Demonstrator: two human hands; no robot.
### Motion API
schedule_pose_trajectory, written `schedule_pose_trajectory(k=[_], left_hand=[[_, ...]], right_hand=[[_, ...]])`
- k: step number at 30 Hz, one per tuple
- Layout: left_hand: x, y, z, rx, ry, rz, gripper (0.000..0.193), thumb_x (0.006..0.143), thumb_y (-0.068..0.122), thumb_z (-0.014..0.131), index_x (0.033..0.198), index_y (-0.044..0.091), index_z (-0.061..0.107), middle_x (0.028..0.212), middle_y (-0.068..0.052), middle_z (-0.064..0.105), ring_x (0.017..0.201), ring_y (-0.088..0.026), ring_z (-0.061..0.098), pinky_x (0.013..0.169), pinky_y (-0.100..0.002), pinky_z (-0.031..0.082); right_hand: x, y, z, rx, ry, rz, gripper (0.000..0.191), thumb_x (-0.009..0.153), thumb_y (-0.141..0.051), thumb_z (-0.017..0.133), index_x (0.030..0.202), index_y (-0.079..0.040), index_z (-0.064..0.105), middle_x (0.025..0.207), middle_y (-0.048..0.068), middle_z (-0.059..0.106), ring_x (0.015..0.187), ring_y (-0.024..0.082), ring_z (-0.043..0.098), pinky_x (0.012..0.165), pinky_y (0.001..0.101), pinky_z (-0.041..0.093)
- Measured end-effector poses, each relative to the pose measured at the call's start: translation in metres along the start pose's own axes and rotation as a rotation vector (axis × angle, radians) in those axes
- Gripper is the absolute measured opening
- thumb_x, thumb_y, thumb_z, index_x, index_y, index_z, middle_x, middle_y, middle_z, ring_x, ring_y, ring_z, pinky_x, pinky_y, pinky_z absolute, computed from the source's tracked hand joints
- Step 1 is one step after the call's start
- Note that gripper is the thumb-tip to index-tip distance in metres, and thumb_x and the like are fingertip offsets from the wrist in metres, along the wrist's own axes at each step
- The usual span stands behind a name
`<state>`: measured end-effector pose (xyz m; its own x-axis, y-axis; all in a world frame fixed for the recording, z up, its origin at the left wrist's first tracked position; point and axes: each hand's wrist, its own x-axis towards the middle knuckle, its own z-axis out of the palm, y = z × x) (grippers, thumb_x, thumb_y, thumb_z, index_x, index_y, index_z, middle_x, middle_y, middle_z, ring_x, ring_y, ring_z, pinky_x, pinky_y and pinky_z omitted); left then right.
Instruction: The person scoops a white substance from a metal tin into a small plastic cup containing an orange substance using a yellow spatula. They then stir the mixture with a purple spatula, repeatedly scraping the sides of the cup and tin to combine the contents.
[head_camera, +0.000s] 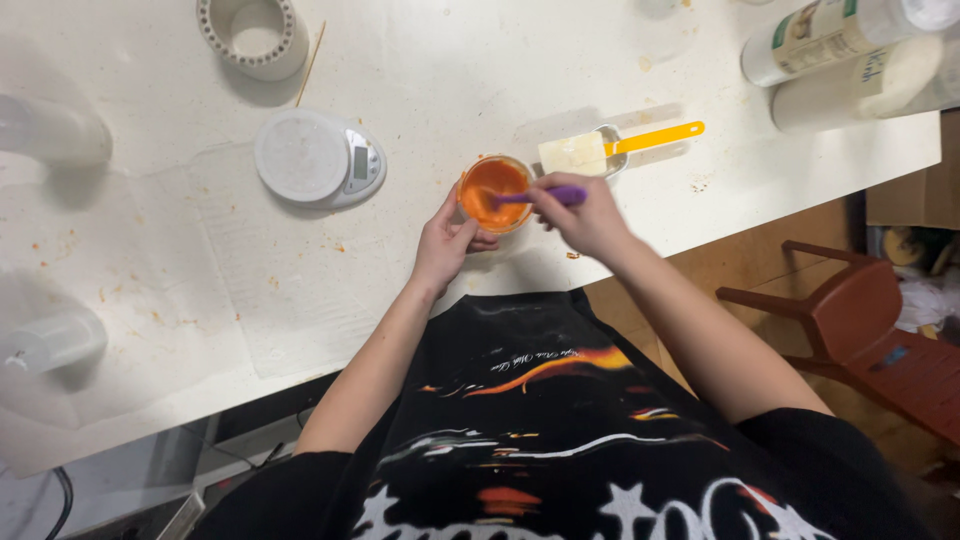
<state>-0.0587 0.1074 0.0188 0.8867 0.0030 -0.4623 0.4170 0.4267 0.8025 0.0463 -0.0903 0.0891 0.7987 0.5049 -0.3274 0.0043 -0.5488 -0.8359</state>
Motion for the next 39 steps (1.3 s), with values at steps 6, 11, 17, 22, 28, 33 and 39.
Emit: schedule_pose_trajectory(k=[6, 11, 17, 22, 28, 33, 39], left_hand=[[-0.002, 0.000, -0.001, 0.021, 0.028, -0.026, 0.076, 0.103, 0.009, 0.048, 0.164, 0.011, 0.004, 0.091, -0.020, 0.075, 0.083, -0.025, 0.077, 0.079, -0.034, 0.064], [-0.001, -0.003, -0.004, -0.006, 0.005, -0.014, 0.077, 0.102, 0.007, 0.049, 0.164, 0.010, 0.003, 0.092, -0.021, 0.075, 0.082, -0.026, 0.076, 0.079, -0.035, 0.063], [-0.002, -0.002, -0.006, 0.000, -0.028, 0.006, 0.073, 0.103, 0.006, 0.048, 0.165, 0.009, 0.008, 0.092, -0.021, 0.076, 0.083, -0.026, 0.078, 0.079, -0.035, 0.063], [-0.002, -0.003, -0.006, 0.029, -0.014, 0.003, 0.072, 0.103, 0.006, 0.045, 0.164, 0.010, 0.007, 0.094, -0.021, 0.075, 0.084, -0.026, 0.077, 0.079, -0.035, 0.063], [-0.003, -0.003, -0.007, 0.055, -0.003, -0.001, 0.072, 0.104, 0.007, 0.047, 0.164, 0.009, 0.007, 0.095, -0.022, 0.076, 0.085, -0.027, 0.077, 0.080, -0.035, 0.062], [-0.003, -0.005, -0.008, 0.056, 0.005, 0.004, 0.071, 0.104, 0.008, 0.047, 0.164, 0.008, 0.008, 0.094, -0.021, 0.076, 0.086, -0.027, 0.078, 0.081, -0.035, 0.062], [-0.003, -0.010, -0.009, 0.030, 0.002, 0.003, 0.071, 0.104, 0.008, 0.047, 0.164, 0.007, 0.009, 0.094, -0.020, 0.075, 0.086, -0.027, 0.077, 0.081, -0.036, 0.063]], right_hand=[[-0.011, 0.014, 0.004, 0.003, 0.053, -0.003, 0.020, 0.102, -0.018, 0.065, 0.104, -0.001, 0.073, 0.076, 0.007, 0.074, 0.064, 0.010, 0.070, 0.058, 0.0245, 0.056], [-0.017, 0.021, 0.015, 0.042, 0.156, -0.071, 0.020, 0.101, -0.018, 0.067, 0.109, -0.001, 0.072, 0.078, 0.006, 0.073, 0.066, 0.009, 0.070, 0.058, 0.0245, 0.055], [-0.019, 0.024, 0.019, 0.170, 0.089, -0.042, 0.020, 0.102, -0.018, 0.066, 0.108, -0.001, 0.073, 0.076, 0.006, 0.071, 0.063, 0.010, 0.066, 0.057, 0.0244, 0.053], [-0.014, 0.027, 0.022, 0.032, 0.156, -0.020, 0.019, 0.102, -0.018, 0.066, 0.104, -0.001, 0.074, 0.075, 0.006, 0.072, 0.063, 0.010, 0.069, 0.057, 0.0237, 0.054], [-0.014, 0.033, 0.030, 0.223, 0.199, -0.053, 0.019, 0.101, -0.018, 0.065, 0.109, -0.002, 0.073, 0.078, 0.005, 0.073, 0.065, 0.009, 0.069, 0.056, 0.0239, 0.055], [-0.025, 0.036, 0.032, 0.077, 0.232, -0.046, 0.018, 0.103, -0.017, 0.064, 0.104, -0.002, 0.073, 0.073, 0.004, 0.071, 0.063, 0.010, 0.068, 0.057, 0.0239, 0.054], [-0.024, 0.030, 0.034, 0.191, 0.220, -0.070, 0.017, 0.102, -0.017, 0.064, 0.105, -0.002, 0.072, 0.075, 0.003, 0.070, 0.065, 0.008, 0.066, 0.057, 0.0235, 0.053]])
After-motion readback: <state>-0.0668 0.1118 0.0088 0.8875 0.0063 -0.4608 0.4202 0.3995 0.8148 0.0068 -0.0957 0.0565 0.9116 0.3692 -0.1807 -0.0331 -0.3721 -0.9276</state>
